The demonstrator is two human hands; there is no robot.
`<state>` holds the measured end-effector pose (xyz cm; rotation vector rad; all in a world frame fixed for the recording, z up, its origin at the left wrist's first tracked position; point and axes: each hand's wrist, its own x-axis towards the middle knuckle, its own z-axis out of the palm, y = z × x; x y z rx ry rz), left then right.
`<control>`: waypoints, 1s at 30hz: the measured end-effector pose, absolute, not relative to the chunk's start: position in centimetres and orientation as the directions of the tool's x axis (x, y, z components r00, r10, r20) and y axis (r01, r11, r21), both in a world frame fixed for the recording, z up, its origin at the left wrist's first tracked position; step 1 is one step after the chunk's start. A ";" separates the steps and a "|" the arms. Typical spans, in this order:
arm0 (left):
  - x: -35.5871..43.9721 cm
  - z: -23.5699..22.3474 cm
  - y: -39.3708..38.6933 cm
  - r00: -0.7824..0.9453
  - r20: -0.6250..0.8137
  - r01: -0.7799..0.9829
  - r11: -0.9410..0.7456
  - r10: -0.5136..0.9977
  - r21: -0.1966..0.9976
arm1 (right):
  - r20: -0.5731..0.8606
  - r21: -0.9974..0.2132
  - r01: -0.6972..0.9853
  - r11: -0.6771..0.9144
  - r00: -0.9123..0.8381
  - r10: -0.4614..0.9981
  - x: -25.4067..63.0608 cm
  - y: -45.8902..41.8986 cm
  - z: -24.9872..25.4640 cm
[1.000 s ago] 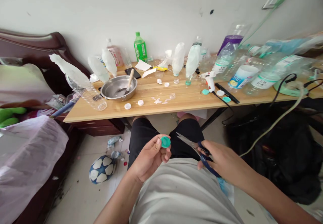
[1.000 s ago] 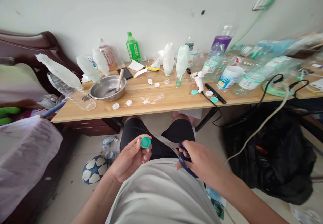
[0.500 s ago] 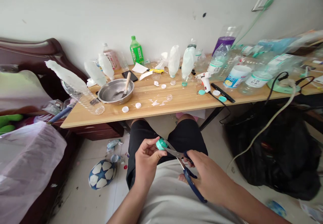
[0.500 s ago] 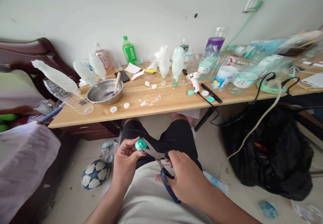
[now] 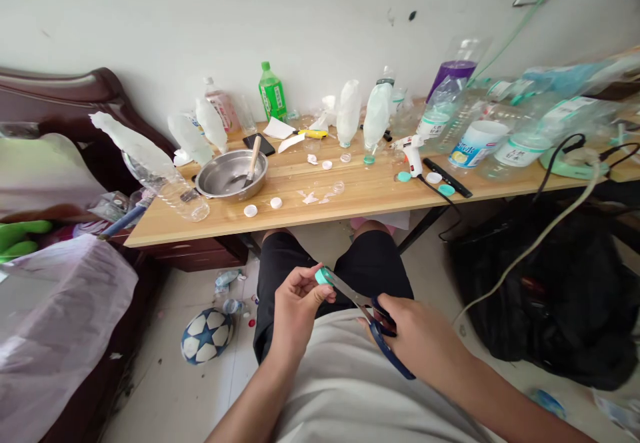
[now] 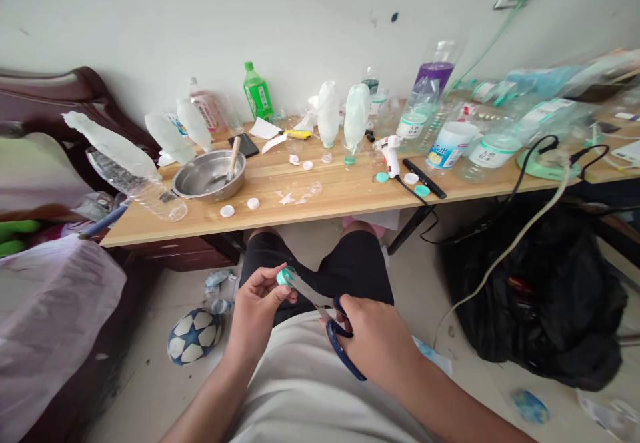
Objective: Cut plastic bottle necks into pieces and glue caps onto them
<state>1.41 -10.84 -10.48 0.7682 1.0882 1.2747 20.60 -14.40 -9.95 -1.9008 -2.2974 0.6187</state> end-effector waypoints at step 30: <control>3.3 -12.6 -11.9 -0.225 0.072 -0.411 -0.161 0.972 0.897 | -0.242 -0.581 0.814 0.012 -0.187 0.952 19.6 -15.2 -8.3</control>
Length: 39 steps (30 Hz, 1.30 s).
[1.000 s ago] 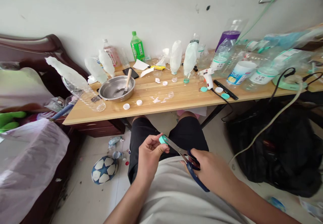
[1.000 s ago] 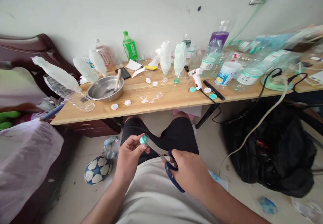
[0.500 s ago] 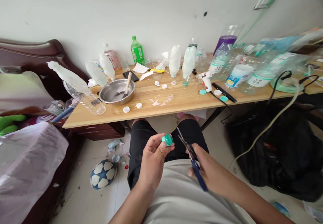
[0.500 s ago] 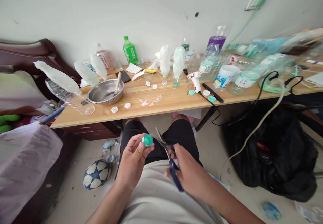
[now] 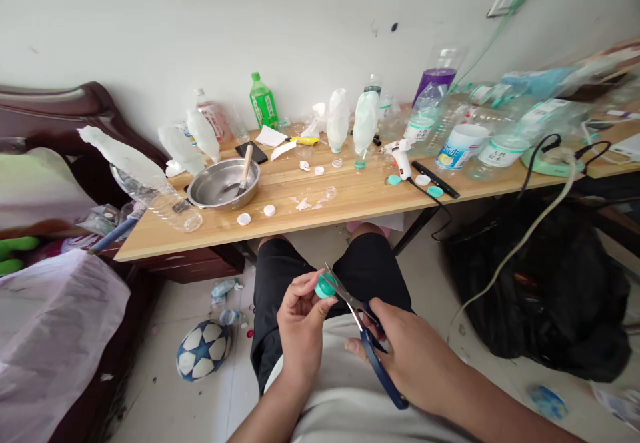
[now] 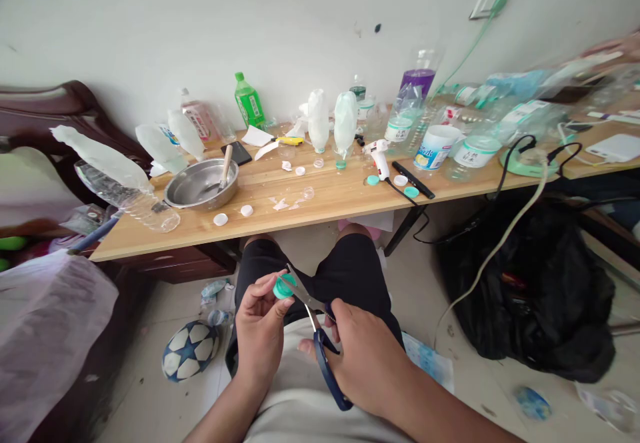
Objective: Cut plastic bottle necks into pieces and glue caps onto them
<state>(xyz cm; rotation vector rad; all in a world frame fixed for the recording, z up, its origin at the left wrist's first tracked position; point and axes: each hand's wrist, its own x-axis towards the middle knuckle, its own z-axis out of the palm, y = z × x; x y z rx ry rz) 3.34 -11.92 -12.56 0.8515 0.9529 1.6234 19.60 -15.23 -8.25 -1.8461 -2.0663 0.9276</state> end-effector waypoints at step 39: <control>2.9 -13.5 -11.8 -0.185 -0.131 -0.422 0.042 0.974 0.905 | -0.122 -0.305 0.947 0.099 -0.142 0.982 19.5 -14.2 -10.9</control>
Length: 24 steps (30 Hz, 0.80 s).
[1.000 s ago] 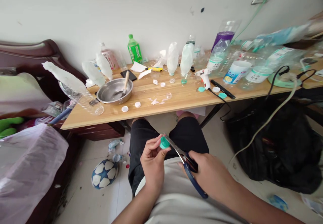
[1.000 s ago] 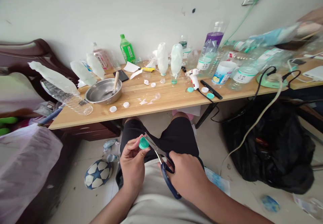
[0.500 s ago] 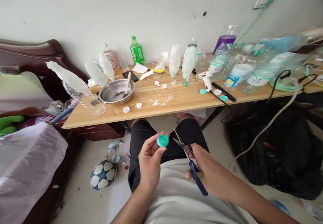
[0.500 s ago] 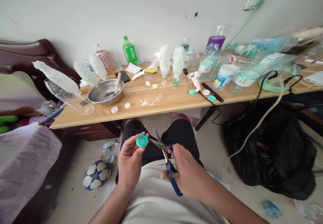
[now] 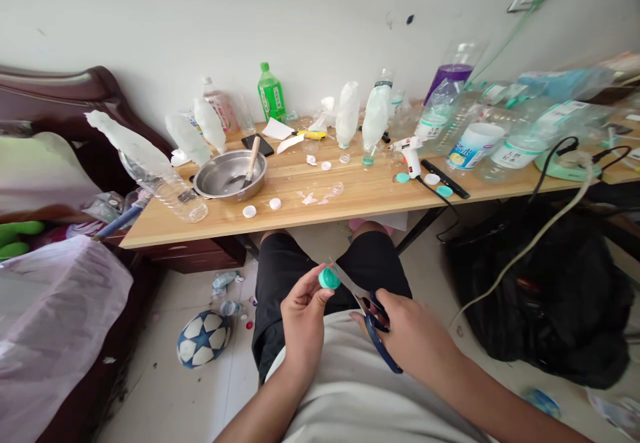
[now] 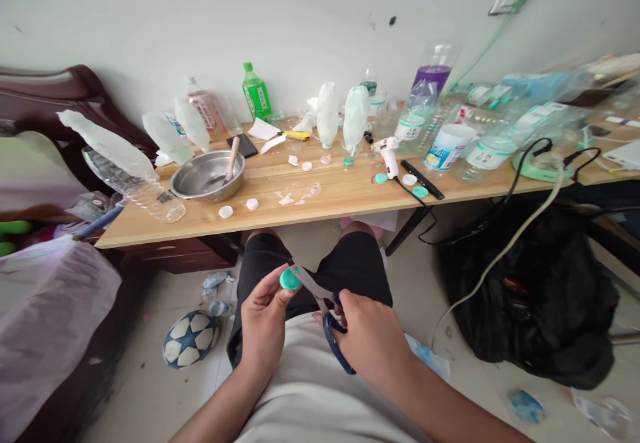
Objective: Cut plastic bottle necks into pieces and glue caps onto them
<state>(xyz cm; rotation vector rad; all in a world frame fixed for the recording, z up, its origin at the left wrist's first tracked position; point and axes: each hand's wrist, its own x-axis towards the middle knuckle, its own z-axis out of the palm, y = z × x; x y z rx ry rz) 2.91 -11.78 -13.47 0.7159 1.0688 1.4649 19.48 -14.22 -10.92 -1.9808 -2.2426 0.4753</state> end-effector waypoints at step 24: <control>3.4 -11.8 -12.8 0.103 -0.215 -0.600 0.233 0.971 0.765 | -0.207 -0.450 0.884 0.122 -0.236 0.949 21.1 -13.8 -10.5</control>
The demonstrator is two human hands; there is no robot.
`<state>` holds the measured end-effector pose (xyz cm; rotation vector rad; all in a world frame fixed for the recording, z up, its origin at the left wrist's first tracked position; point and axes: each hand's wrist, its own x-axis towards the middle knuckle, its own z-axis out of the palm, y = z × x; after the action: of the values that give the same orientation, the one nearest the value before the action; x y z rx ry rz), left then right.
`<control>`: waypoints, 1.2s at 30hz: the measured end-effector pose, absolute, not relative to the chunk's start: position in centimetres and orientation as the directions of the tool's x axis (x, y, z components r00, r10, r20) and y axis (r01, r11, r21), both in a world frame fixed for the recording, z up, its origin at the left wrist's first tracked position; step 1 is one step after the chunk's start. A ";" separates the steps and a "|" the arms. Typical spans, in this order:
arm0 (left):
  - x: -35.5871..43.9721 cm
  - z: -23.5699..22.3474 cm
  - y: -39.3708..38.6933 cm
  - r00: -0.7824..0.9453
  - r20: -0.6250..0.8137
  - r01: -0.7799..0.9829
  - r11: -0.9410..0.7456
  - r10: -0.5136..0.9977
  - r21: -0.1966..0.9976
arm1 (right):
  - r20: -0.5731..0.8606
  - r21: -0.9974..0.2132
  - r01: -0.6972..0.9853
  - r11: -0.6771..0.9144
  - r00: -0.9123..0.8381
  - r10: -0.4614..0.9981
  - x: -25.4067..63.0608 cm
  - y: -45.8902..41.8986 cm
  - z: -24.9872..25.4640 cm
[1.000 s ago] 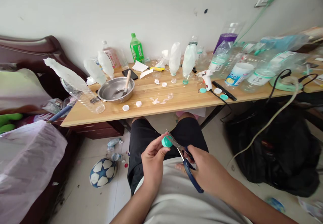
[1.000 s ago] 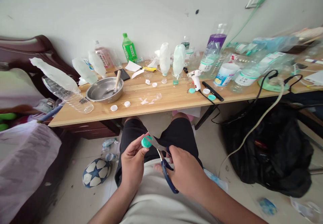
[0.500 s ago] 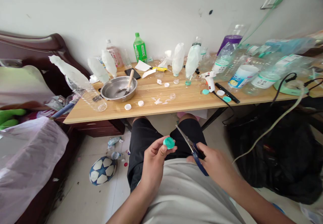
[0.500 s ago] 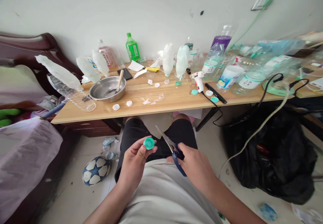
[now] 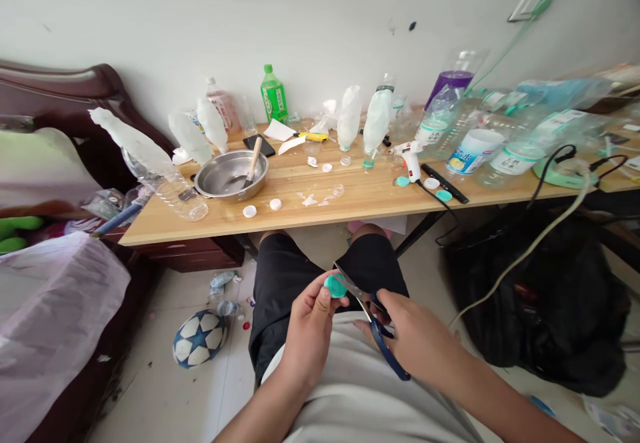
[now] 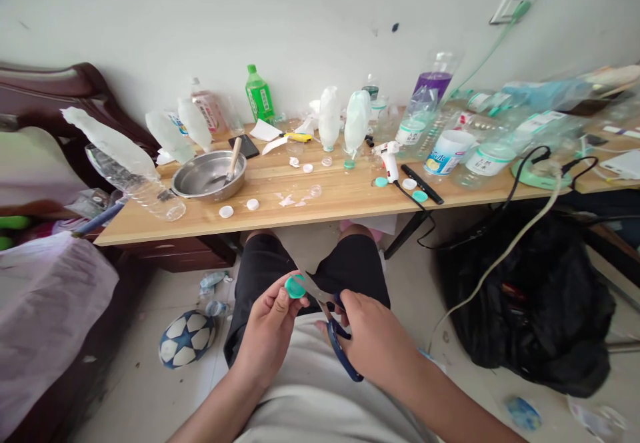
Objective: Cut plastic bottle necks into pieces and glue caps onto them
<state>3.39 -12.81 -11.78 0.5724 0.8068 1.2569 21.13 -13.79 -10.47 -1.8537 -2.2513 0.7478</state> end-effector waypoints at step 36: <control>-0.5 -13.0 -9.8 0.454 -0.315 -0.507 0.532 0.834 0.678 | -0.096 -0.084 0.963 0.256 -0.264 0.960 22.4 -14.0 -12.2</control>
<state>-0.48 -9.83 -12.98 0.5419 0.6870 0.8787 22.37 -14.02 -12.21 -1.9212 -2.5097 0.1983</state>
